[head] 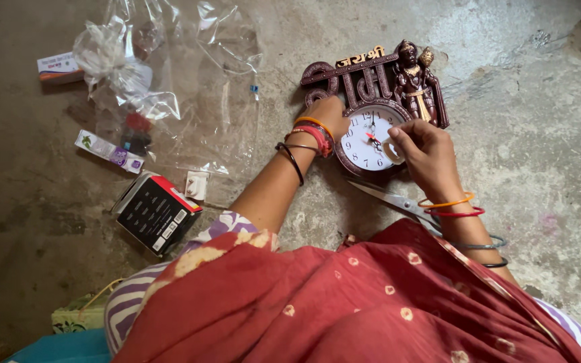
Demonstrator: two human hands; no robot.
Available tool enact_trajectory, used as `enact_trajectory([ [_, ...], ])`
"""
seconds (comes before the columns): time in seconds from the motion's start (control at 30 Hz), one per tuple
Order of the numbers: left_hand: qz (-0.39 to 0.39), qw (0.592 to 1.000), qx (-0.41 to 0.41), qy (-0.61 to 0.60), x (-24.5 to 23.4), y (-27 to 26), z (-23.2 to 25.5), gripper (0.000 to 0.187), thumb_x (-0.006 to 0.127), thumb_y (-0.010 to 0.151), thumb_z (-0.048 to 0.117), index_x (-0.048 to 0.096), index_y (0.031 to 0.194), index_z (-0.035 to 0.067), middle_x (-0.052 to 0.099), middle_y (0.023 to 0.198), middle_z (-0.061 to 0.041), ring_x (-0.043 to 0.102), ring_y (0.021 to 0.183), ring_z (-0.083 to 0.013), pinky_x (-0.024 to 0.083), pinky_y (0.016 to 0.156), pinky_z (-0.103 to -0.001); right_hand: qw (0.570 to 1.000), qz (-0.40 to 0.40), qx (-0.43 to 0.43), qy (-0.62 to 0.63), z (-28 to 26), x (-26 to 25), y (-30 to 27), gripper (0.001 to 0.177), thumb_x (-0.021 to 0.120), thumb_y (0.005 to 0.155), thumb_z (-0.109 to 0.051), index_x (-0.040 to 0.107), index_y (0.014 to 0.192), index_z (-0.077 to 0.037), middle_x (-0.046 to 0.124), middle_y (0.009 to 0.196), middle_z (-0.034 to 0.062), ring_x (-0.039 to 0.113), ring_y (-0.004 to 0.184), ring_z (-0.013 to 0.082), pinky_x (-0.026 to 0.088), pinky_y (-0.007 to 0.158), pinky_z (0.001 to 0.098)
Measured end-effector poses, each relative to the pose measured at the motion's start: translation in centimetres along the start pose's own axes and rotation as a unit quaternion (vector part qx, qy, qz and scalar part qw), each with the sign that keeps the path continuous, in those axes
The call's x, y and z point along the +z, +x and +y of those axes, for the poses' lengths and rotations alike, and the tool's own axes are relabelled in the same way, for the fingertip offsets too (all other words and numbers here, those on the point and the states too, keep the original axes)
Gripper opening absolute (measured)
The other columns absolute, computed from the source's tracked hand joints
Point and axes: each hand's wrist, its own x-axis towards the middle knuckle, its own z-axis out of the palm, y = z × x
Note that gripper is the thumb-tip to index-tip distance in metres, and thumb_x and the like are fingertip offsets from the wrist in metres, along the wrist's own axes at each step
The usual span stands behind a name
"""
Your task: The person sits on the floor and uses scissors to cut tape, then applies the tape to the back of a decorative wall clock. They flip the clock over, adjust the hands, and place it back on the floor.
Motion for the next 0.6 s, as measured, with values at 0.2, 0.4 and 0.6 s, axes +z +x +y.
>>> enact_trajectory([
  [0.2, -0.017, 1.0, 0.017, 0.006, 1.3, 2.4, -0.7, 0.032, 0.069, 0.076, 0.015, 0.072, 0.101, -0.004, 0.071, 0.103, -0.03, 0.07, 0.101, -0.0414, 0.055, 0.088, -0.045, 0.999, -0.026, 0.007, 0.029, -0.5, -0.5, -0.2, 0.02, 0.072, 0.102, -0.019, 0.073, 0.103, 0.001, 0.069, 0.083, 0.0002, 0.055, 0.071, 0.0034, 0.043, 0.06, 0.021],
  [0.4, -0.162, 0.972, -0.078, -0.153, 0.1, 4.1, -0.2, 0.03, 0.057, 0.08, 0.014, 0.071, 0.09, -0.011, 0.077, 0.084, -0.022, 0.079, 0.064, -0.0233, 0.059, 0.061, -0.04, 0.999, -0.051, 0.006, 0.004, -0.3, -0.6, 0.0, 0.02, 0.076, 0.095, -0.018, 0.074, 0.106, 0.0, 0.075, 0.088, 0.0036, 0.066, 0.079, 0.0061, 0.053, 0.069, 0.0223],
  [0.6, -0.16, 0.976, -0.053, -0.136, -0.2, 4.4, -1.0, 0.031, 0.066, 0.085, 0.025, 0.075, 0.087, -0.004, 0.077, 0.073, -0.014, 0.074, 0.063, -0.0185, 0.054, 0.059, -0.036, 0.999, -0.032, 0.017, 0.011, -0.1, -0.5, 0.2, 0.02, 0.076, 0.096, -0.019, 0.074, 0.105, -0.001, 0.074, 0.088, 0.003, 0.067, 0.078, 0.0063, 0.053, 0.068, 0.0217],
])
